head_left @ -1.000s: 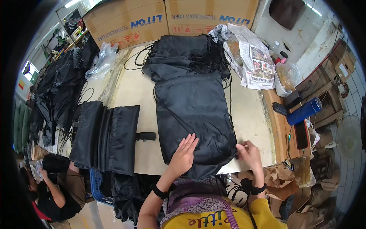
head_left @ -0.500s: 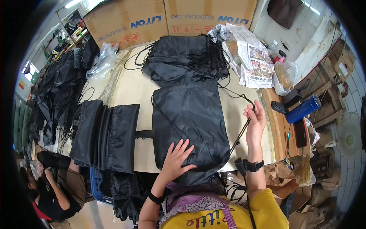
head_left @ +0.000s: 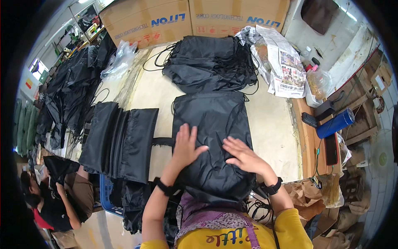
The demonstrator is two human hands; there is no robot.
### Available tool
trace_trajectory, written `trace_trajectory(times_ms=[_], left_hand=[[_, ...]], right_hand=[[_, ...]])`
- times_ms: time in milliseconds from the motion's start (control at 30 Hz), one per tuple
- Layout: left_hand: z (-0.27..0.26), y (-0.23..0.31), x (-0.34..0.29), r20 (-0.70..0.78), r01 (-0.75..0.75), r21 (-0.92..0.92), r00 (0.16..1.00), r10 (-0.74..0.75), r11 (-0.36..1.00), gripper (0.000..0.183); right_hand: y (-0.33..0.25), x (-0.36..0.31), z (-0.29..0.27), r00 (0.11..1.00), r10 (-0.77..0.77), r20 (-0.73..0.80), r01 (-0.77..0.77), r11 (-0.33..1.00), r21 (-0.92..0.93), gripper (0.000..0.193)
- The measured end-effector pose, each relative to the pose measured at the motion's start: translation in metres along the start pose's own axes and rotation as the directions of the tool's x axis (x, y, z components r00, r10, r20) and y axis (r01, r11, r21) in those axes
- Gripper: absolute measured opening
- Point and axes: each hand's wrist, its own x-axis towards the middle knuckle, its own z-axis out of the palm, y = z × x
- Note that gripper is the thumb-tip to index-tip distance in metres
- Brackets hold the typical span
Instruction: Folding and stacking black drawstring bags on a work table.
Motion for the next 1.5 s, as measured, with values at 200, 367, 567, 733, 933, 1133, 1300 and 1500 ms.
trace_trajectory(times_ms=[200,367,567,733,933,1133,1300,1500], left_hand=[[-0.048,0.036,0.002,0.181,-0.085,-0.400,0.969,0.170,0.912,0.049],[-0.108,0.011,-0.061,0.416,0.200,-0.416,0.909,-0.010,0.887,0.069],[-0.077,-0.003,-0.100,0.243,0.193,-0.486,0.967,-0.080,0.853,0.041],[-0.054,-0.008,-0.106,0.180,0.351,-0.754,0.923,-0.339,0.555,0.026],[-0.070,-0.003,-0.103,0.150,0.251,-0.599,0.968,-0.202,0.761,0.021],[-0.060,-0.007,-0.099,0.127,0.251,-0.644,0.967,-0.222,0.723,0.022],[-0.056,-0.006,-0.107,0.119,0.369,-0.670,0.910,-0.398,0.644,0.012],[-0.054,-0.014,-0.087,0.199,0.600,-0.575,0.762,-0.616,0.556,0.025]], right_hand=[[-0.023,-0.032,-0.035,0.936,0.248,-0.250,-0.138,0.912,0.387,0.041],[-0.009,-0.109,-0.033,0.978,0.190,-0.084,-0.164,0.954,0.251,0.050],[-0.017,-0.099,-0.012,0.956,0.218,-0.194,-0.191,0.970,0.149,0.033],[-0.010,-0.082,-0.031,0.934,0.352,0.059,-0.349,0.865,0.361,0.034],[0.022,-0.038,-0.079,0.954,0.281,0.101,-0.290,0.791,0.538,0.038],[-0.028,0.017,-0.072,0.989,0.027,-0.146,0.042,0.892,0.451,0.052],[0.013,-0.051,-0.068,0.995,0.005,0.097,-0.062,0.801,0.596,0.049],[-0.001,-0.051,-0.009,0.836,0.548,-0.029,-0.379,0.615,0.691,0.028]])
